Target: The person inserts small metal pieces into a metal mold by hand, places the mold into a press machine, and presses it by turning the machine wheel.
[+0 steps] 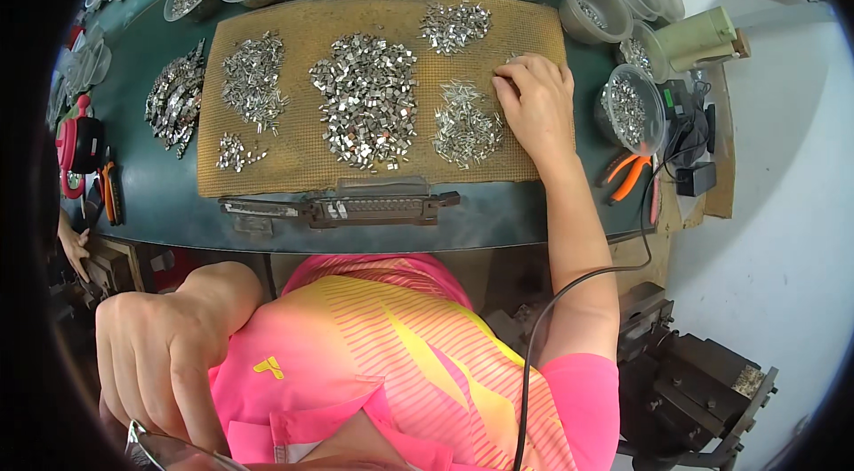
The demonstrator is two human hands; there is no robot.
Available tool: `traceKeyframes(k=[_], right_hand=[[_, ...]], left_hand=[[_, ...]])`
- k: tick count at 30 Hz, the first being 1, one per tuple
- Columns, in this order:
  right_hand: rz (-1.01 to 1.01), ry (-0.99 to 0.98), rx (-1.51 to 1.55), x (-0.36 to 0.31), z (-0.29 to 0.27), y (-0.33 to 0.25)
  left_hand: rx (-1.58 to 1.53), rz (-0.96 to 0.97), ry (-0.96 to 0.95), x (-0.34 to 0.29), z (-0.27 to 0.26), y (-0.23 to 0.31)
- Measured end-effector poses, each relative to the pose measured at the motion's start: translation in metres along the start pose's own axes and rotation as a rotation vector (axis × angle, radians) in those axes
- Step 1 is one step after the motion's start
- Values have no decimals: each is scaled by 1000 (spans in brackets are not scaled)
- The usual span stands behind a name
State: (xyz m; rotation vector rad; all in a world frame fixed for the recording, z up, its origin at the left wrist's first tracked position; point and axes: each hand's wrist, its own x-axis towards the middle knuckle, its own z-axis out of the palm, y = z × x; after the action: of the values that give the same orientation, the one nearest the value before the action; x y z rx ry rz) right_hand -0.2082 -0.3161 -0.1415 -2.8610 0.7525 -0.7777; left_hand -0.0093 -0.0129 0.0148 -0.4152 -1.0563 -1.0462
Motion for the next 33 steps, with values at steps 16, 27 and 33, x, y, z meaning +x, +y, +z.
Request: traceKeyframes(k=[16,27,33], right_hand=[[-94,13,128,-15,-28,-40],[-196,-271,283,-75,-43,-117],[-229,-246,179,-80,-41,-128]], left_hand=[[500,-213,5,-55,-37,20],[868,-296,450,-118,-46,18],[886,-333,486,-124,-46,14]])
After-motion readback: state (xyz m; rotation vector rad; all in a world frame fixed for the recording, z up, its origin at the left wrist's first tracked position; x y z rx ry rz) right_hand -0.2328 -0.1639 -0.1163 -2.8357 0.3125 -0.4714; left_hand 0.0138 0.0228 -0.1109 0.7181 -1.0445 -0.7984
